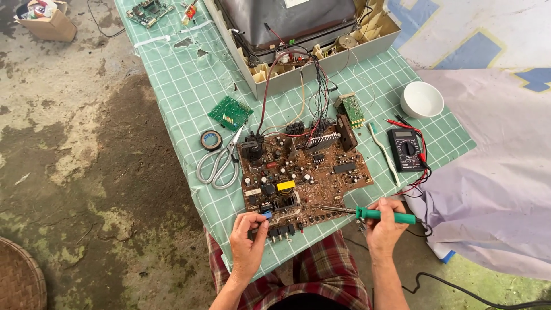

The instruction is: Soldering electronic components onto a main circuit board from a disassembled CRT television.

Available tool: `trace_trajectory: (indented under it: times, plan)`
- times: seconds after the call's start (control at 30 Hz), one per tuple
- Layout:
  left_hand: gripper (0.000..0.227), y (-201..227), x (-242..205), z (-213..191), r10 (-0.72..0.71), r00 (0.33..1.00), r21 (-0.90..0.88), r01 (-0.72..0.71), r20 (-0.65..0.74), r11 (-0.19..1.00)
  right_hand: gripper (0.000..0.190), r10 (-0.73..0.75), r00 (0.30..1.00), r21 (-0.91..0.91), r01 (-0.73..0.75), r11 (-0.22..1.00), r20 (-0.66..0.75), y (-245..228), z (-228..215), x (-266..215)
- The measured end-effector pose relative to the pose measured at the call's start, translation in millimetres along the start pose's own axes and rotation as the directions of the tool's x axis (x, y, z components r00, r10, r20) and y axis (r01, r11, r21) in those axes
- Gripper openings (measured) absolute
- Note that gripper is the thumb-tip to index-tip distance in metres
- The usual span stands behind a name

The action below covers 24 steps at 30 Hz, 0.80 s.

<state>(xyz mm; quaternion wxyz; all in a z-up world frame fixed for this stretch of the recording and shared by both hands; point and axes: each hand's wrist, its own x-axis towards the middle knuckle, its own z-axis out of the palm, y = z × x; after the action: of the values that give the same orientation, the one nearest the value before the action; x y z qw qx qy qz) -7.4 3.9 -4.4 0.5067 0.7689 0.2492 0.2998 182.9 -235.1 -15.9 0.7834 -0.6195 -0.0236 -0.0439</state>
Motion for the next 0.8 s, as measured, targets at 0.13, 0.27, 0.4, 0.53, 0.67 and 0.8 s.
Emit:
trace_trajectory:
  times: [0.13,0.27,0.4,0.53,0.67,0.8]
  plan:
    - [0.005,4,1,1,-0.001,1.0,0.005,0.001,-0.013,1.0,0.022,0.001,0.999,-0.015,-0.002,1.0,-0.051,-3,2,5]
    - [0.005,5,1,1,-0.006,1.0,0.016,0.007,-0.021,1.0,0.019,0.041,0.998,0.036,-0.039,0.999,-0.051,1,6,7]
    - [0.004,8,2,1,0.005,1.0,0.022,-0.004,-0.024,1.0,0.017,0.058,0.998,0.084,-0.059,0.995,0.017,15,6,8]
    - [0.004,6,2,2,-0.011,0.999,0.023,0.012,-0.032,1.0,0.019,0.109,0.993,0.062,-0.111,0.992,0.043,16,15,10]
    - [0.005,5,1,3,0.009,0.999,0.03,-0.008,-0.049,1.0,0.019,0.105,0.993,0.059,-0.108,0.992,0.044,15,8,23]
    - [0.006,5,2,4,0.017,0.998,0.044,-0.015,-0.057,0.999,0.017,0.121,0.992,0.054,-0.118,0.992,-0.047,10,1,34]
